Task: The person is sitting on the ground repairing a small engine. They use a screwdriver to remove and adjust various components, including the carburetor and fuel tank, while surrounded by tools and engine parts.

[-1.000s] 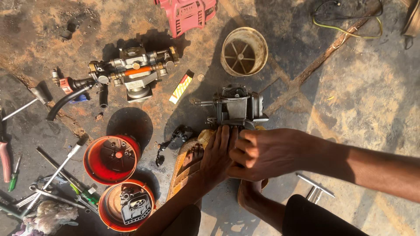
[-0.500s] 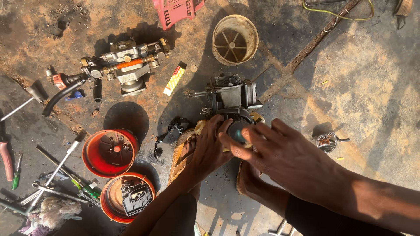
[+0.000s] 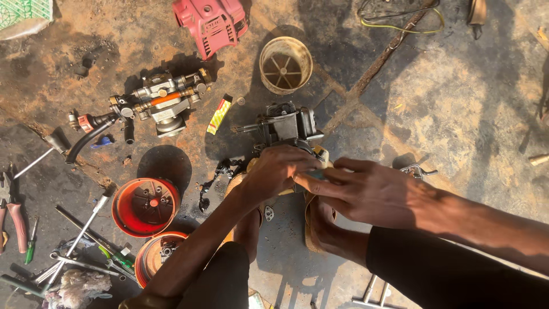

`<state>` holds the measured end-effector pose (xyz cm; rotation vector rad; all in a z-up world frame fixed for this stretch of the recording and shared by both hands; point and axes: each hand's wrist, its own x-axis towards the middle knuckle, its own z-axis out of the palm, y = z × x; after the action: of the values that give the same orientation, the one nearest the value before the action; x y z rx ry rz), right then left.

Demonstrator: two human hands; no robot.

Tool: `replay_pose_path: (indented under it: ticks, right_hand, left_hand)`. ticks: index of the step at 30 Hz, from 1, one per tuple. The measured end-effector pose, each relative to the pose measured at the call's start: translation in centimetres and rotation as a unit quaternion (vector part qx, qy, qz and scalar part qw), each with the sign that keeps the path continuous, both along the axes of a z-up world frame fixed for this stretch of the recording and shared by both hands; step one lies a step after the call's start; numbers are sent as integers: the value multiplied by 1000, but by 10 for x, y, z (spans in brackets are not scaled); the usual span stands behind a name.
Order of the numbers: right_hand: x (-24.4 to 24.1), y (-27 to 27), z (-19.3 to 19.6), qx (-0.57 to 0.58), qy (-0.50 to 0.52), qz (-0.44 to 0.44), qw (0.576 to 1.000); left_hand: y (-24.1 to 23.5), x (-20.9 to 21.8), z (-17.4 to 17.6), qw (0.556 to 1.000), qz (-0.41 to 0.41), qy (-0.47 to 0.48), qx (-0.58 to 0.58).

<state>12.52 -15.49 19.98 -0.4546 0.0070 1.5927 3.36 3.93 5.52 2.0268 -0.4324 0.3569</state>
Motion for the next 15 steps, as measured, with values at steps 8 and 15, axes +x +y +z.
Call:
replay_pose_path:
  ticks: [8,15]
  right_hand:
    - [-37,-13,115,37,-966,245,70]
    - [-81,-12,162,-12,-972,179,152]
  left_hand:
    - [-5,6,-16,991,79,28,-108]
    - [-1,10,1,995,30,29,-91]
